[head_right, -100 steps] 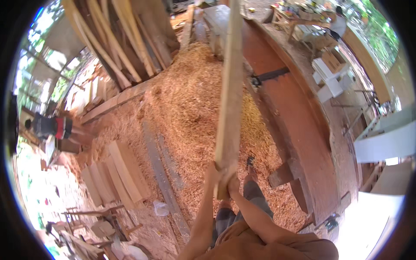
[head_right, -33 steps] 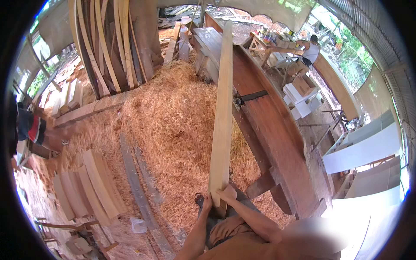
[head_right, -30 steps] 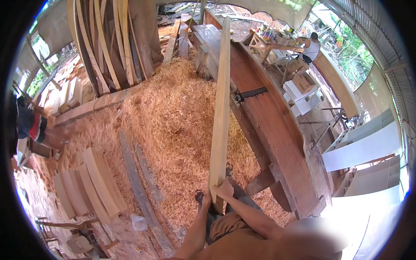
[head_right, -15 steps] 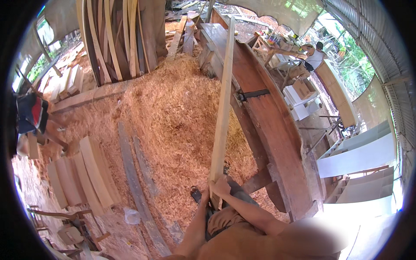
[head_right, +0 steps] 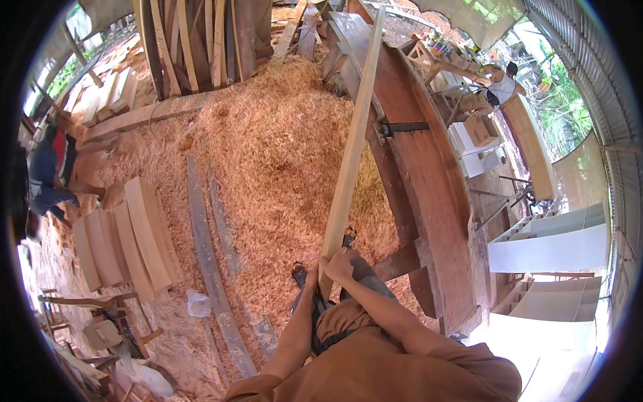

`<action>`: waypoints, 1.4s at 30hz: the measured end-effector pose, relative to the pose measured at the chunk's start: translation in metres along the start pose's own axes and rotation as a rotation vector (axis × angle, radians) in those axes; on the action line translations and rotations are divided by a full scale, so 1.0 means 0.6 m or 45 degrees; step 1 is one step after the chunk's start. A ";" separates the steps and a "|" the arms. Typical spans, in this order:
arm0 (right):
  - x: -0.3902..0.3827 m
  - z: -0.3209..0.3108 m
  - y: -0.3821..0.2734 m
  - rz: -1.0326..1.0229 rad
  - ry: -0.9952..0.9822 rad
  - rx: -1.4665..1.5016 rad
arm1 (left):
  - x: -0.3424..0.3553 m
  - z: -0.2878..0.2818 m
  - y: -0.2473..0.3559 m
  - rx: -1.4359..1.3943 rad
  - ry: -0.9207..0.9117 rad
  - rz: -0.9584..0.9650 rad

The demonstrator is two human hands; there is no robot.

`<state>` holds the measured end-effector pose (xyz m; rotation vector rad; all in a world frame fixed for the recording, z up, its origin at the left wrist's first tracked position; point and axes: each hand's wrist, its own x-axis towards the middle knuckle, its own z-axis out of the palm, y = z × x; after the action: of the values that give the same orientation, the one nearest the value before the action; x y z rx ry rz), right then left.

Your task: Manually feeding and positioning wooden planks on a woodworking workbench for processing.

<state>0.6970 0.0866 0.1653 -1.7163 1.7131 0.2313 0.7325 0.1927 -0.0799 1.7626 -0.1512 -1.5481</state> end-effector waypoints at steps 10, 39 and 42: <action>0.014 0.031 0.028 -0.082 0.105 -0.046 | 0.001 0.004 -0.008 -0.013 -0.027 0.019; 0.082 0.036 0.253 0.041 -0.302 1.207 | -0.102 -0.039 0.110 0.043 -0.467 0.079; 0.126 0.025 0.325 0.107 -0.239 1.382 | -0.123 0.031 0.162 0.122 -0.499 -0.040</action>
<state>0.5284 0.0555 0.0447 -0.7837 1.3492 -0.4282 0.7346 0.1570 0.0384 1.5188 -0.3969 -1.9243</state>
